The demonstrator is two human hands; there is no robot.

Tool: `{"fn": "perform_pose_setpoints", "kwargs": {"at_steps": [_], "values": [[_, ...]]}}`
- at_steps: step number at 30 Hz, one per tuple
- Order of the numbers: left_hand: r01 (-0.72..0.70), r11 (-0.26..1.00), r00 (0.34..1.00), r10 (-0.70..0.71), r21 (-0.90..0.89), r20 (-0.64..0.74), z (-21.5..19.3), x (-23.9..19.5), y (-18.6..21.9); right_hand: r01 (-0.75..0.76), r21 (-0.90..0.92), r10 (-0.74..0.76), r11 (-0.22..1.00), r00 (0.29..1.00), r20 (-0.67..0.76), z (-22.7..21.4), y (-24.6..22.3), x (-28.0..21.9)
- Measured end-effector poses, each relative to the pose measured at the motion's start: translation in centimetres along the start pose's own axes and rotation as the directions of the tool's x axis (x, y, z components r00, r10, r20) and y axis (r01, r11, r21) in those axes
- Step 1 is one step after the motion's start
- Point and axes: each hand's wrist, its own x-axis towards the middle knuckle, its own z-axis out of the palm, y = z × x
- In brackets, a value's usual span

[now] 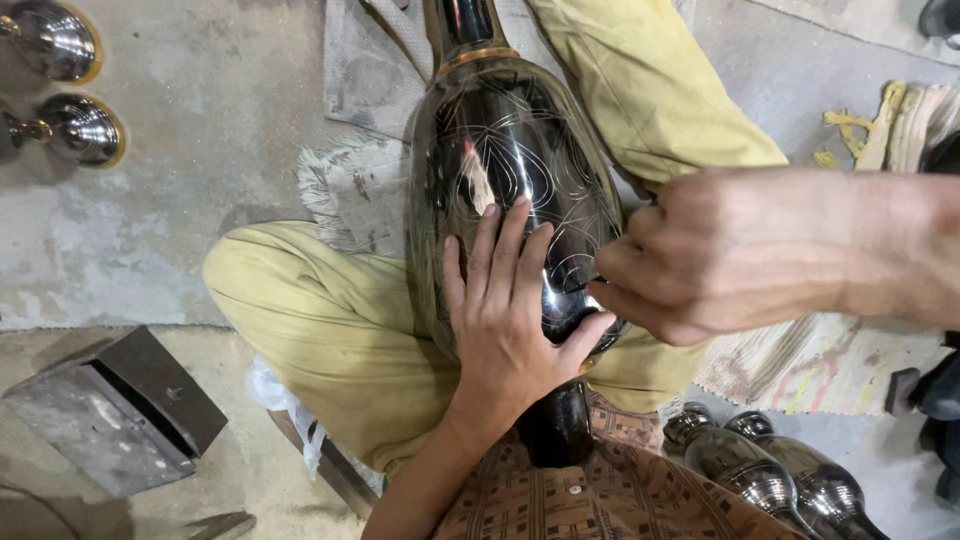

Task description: The person holds a dark metallic vase between their legs and uses a small chisel and hammer to engrave circular and leaf-like patterns into its surface. They rotate the vase to access different areas and continue hammering the chisel to deepen the design.

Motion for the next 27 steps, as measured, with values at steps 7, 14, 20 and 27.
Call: {"fn": "perform_pose_setpoints", "kwargs": {"at_steps": [7, 14, 20, 27], "values": [[-0.011, 1.0, 1.0, 0.011, 0.014, 0.006, 0.0, 0.0, -0.1, -0.002, 0.379, -0.287, 0.925, 0.649, 0.705, -4.4, 2.3, 4.2], [-0.004, 1.0, 1.0, 0.004, -0.002, 0.001, -0.1, 0.1, 0.1, -0.242, 0.37, 0.075, 0.897, 0.908, 0.413, -3.8, 1.1, 1.4], [-0.026, 1.0, 0.999, 0.026, -0.003, -0.024, -0.1, 0.2, 0.0, -0.46, 0.314, 0.159, 0.83, 0.736, 0.658, -4.3, -1.8, 1.0], [-0.035, 0.999, 0.999, 0.034, -0.032, -0.04, 0.0, 0.1, 0.0, -0.658, 0.259, 0.228, 0.707, 0.559, 0.797, -5.5, -4.6, 2.0]]}}
